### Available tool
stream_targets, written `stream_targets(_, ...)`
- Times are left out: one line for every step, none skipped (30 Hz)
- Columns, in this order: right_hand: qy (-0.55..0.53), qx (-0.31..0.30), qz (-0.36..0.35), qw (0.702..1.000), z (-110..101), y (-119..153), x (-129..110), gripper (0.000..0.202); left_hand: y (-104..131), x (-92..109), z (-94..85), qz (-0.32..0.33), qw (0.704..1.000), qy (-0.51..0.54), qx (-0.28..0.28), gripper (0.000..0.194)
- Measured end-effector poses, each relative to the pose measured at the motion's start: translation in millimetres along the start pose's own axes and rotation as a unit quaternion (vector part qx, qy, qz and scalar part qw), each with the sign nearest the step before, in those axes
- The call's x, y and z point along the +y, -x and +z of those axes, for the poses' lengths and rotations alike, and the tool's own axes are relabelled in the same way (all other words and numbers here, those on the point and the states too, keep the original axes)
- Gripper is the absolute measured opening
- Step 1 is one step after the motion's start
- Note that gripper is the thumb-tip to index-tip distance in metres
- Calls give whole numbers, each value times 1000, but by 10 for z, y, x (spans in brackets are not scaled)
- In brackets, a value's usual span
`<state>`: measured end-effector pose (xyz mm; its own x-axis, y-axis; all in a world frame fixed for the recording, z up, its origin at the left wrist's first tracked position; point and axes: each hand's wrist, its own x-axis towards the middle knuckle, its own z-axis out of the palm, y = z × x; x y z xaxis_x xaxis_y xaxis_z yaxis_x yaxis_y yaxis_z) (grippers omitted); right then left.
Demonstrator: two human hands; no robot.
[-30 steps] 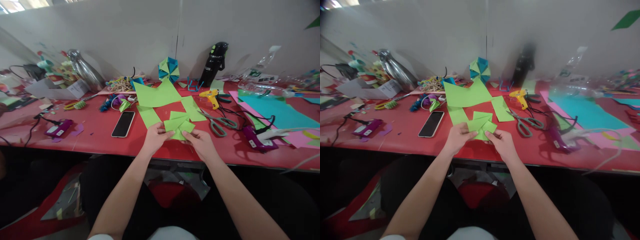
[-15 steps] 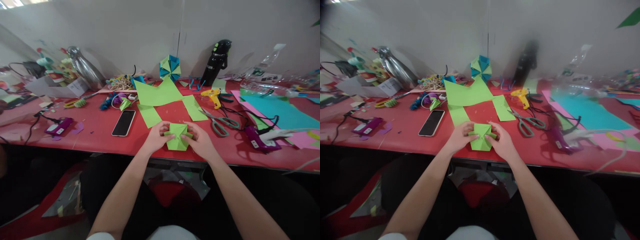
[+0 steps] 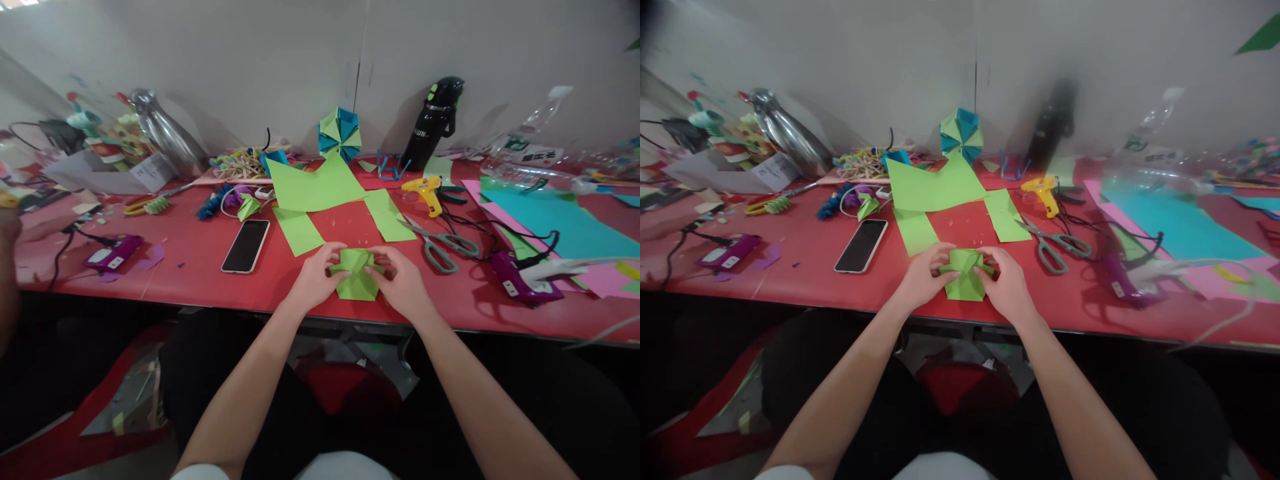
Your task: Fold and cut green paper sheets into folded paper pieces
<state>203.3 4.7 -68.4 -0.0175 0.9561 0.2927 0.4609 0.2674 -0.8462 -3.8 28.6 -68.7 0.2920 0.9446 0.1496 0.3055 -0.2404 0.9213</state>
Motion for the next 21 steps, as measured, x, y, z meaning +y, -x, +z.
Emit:
stream_targets(4, 4, -11, 1000, 3, -4, 5, 26, 0, -4, -1, 12, 1000, -13, 0, 47)
stream_targets(7, 8, -20, 1000, 4, -8, 9, 24, -2, -6, -3, 24, 999, -30, 0, 47)
stream_targets(10, 10, -28, 1000, 5, -12, 13, 22, -6, -9, -6, 38, 998, -50, 0, 46)
stream_targets(14, 12, -35, 999, 6, -16, 16, 19, -11, -11, -11, 53, 996, -71, 1, 45)
stream_targets(20, 14, -42, 999, 5, -19, 19, 17, -16, -13, -16, 69, 993, -91, 4, 44)
stream_targets(28, 15, -47, 998, 4, -21, 21, 15, -22, -14, -22, 85, 990, -110, 6, 42)
stream_targets(38, 16, -52, 998, 3, -23, 25, 12, -26, -14, -27, 99, 987, -125, 8, 41)
stream_targets(47, 16, -56, 997, 1, -25, 28, 11, -30, -12, -31, 109, 985, -136, 8, 39)
stream_targets(56, 15, -58, 997, -2, -26, 33, 11, -32, -8, -34, 116, 982, -147, 7, 39)
stream_targets(63, 13, -59, 996, -6, -27, 38, 14, -32, -2, -36, 118, 981, -156, 6, 38)
stream_targets(70, 10, -62, 996, -11, -29, 44, 20, -30, 4, -35, 118, 979, -164, 4, 37)
stream_targets(78, 6, -67, 995, -15, -31, 49, 27, -27, 10, -33, 115, 979, -168, 3, 36)
stream_targets(85, 0, -73, 994, -19, -34, 54, 35, -23, 15, -28, 110, 980, -168, 1, 35)
stream_targets(91, -8, -78, 993, -21, -39, 58, 41, -19, 18, -22, 102, 981, -163, -3, 34)
stream_targets(95, -18, -81, 992, -21, -46, 62, 45, -16, 18, -15, 93, 984, -154, -6, 32)
stream_targets(95, -29, -80, 992, -20, -56, 66, 46, -16, 15, -7, 82, 986, -142, -10, 31)
stream_targets(92, -40, -75, 992, -16, -70, 69, 45, -18, 9, 1, 71, 989, -128, -12, 29)
stream_targets(90, -51, -67, 992, -13, -87, 72, 44, -24, 1, 9, 60, 991, -115, -13, 28)
stream_targets(86, -58, -59, 993, -12, -109, 75, 42, -35, -6, 15, 49, 993, -103, -12, 27)
stream_targets(82, -63, -51, 993, -14, -134, 78, 41, -51, -11, 17, 38, 995, -95, -11, 28)
stream_targets(78, -71, -45, 993, -23, -162, 79, 39, -72, -11, 16, 27, 996, -89, -14, 31)
